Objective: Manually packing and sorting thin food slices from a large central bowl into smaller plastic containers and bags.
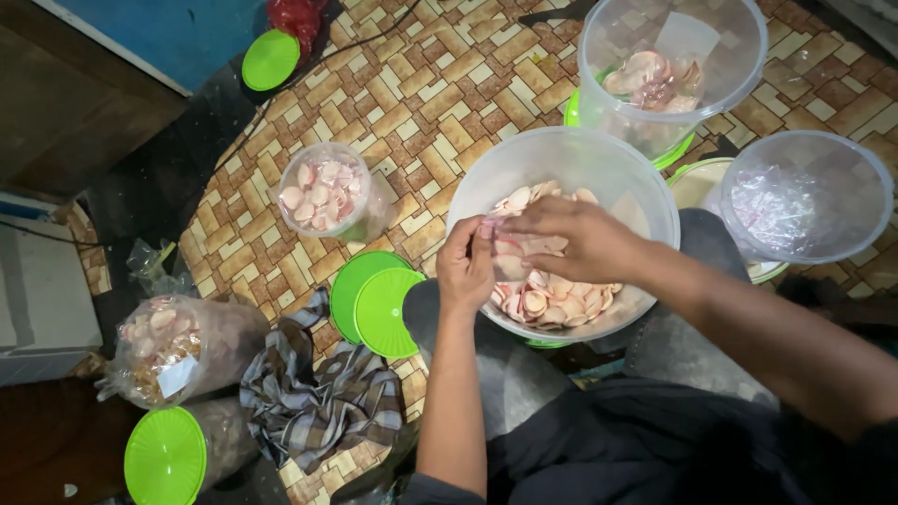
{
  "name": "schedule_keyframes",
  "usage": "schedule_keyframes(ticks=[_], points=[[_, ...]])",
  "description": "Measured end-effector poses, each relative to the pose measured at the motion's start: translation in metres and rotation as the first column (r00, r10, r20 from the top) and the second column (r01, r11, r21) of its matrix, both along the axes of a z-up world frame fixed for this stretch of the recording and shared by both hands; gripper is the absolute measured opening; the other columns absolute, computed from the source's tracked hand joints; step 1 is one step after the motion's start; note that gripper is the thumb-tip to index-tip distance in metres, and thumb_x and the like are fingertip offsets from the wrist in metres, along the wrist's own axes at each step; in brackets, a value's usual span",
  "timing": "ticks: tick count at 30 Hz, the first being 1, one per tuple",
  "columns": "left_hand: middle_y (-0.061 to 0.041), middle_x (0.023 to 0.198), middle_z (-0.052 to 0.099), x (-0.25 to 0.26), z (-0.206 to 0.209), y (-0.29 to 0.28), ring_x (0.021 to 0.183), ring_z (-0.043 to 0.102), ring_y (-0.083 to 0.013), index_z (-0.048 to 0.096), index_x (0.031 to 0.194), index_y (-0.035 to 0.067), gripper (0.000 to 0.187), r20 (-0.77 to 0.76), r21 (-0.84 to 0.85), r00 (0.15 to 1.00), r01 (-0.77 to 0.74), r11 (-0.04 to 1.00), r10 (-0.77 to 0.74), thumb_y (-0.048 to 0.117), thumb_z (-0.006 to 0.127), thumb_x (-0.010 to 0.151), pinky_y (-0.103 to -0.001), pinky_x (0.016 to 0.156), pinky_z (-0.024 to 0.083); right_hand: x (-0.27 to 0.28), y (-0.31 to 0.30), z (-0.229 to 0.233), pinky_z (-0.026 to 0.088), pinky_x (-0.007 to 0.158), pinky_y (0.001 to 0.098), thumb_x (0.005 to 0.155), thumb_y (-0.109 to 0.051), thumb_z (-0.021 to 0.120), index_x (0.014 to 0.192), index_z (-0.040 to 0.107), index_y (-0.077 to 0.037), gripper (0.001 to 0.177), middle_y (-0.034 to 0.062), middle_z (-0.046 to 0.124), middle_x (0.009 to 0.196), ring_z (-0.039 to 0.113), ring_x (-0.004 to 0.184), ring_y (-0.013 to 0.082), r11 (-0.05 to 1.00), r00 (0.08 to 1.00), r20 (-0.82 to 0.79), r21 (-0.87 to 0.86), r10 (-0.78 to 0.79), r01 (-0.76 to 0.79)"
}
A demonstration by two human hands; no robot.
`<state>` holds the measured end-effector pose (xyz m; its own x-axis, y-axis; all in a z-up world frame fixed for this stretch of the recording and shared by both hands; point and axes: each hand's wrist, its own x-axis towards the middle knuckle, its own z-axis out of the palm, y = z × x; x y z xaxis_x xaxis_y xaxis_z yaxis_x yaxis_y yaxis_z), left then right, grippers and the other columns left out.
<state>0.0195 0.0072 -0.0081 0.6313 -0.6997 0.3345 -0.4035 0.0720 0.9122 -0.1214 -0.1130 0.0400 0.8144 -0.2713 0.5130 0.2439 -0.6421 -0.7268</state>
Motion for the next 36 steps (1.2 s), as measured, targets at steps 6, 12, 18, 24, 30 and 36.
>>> schedule_keyframes(ticks=[6, 12, 18, 24, 30, 36], points=[[-0.013, 0.057, 0.056, -0.013, 0.033, 0.0, 0.055, 0.057, -0.0245, 0.064, 0.093, 0.012, 0.017, -0.012, -0.023, 1.0, -0.011, 1.0, 0.01, 0.02, 0.049, 0.092, -0.037, 0.059, 0.05, 0.005, 0.008, -0.012, 0.052, 0.061, 0.0362, 0.078, -0.008, 0.07, 0.103, 0.068, -0.008, 0.025, 0.0097, 0.066, 0.077, 0.066, 0.069, 0.0298, 0.988, 0.983, 0.103, -0.019, -0.151, 0.154], [-0.011, 0.088, 0.07, -0.016, 0.031, 0.004, 0.087, 0.067, -0.028, 0.066, 0.095, 0.012, 0.017, -0.041, -0.056, 0.991, 0.125, 0.991, -0.127, 0.015, 0.049, 0.093, -0.038, 0.075, 0.051, 0.001, -0.005, -0.045, 0.049, 0.06, 0.0381, 0.083, -0.006, 0.059, 0.094, 0.07, -0.011, 0.016, 0.0082, 0.065, 0.073, 0.063, 0.066, 0.0319, 0.993, 0.994, 0.052, -0.058, -0.095, 0.098], [-0.01, 0.09, 0.07, -0.01, 0.021, 0.001, 0.087, 0.067, -0.0266, 0.064, 0.094, 0.01, 0.016, -0.024, -0.027, 0.992, 0.124, 0.992, -0.124, 0.012, 0.048, 0.093, -0.038, 0.076, 0.051, -0.001, -0.009, -0.02, 0.048, 0.062, 0.0419, 0.075, 0.0, 0.061, 0.093, 0.069, -0.008, 0.021, 0.0104, 0.064, 0.072, 0.063, 0.066, 0.0341, 0.991, 0.997, -0.067, -0.127, -0.044, 0.036], [-0.009, 0.058, 0.058, -0.013, 0.023, -0.002, 0.054, 0.055, -0.0196, 0.061, 0.091, 0.009, 0.017, 0.004, -0.019, 1.0, 0.018, 1.0, -0.018, 0.02, 0.048, 0.094, -0.035, 0.057, 0.049, -0.009, -0.016, -0.006, 0.051, 0.061, 0.0309, 0.072, -0.005, 0.071, 0.081, 0.07, -0.01, 0.01, 0.0047, 0.066, 0.074, 0.066, 0.066, 0.0238, 0.993, 0.996, 0.017, 0.07, -0.092, 0.09], [-0.013, 0.074, 0.065, -0.03, 0.051, 0.0, 0.07, 0.063, -0.0176, 0.061, 0.097, 0.005, 0.018, -0.13, -0.182, 0.981, 0.117, 0.976, -0.142, 0.019, 0.06, 0.085, -0.034, 0.065, 0.053, -0.012, -0.018, -0.007, 0.051, 0.065, 0.0327, 0.077, -0.001, 0.066, 0.084, 0.069, -0.008, 0.01, 0.0063, 0.065, 0.08, 0.066, 0.073, 0.0266, 0.987, 0.987, 0.045, 0.025, -0.157, 0.156], [-0.008, 0.078, 0.069, -0.013, 0.017, -0.004, 0.077, 0.068, -0.0257, 0.07, 0.088, 0.012, 0.021, 0.016, 0.026, 0.991, 0.134, 0.991, -0.134, 0.012, 0.076, 0.068, -0.034, 0.07, 0.054, -0.009, -0.006, -0.01, 0.052, 0.063, 0.037, 0.076, 0.0, 0.067, 0.101, 0.064, -0.002, 0.025, 0.0121, 0.065, 0.076, 0.066, 0.071, 0.0315, 0.979, 0.979, -0.007, -0.015, -0.203, 0.203]])
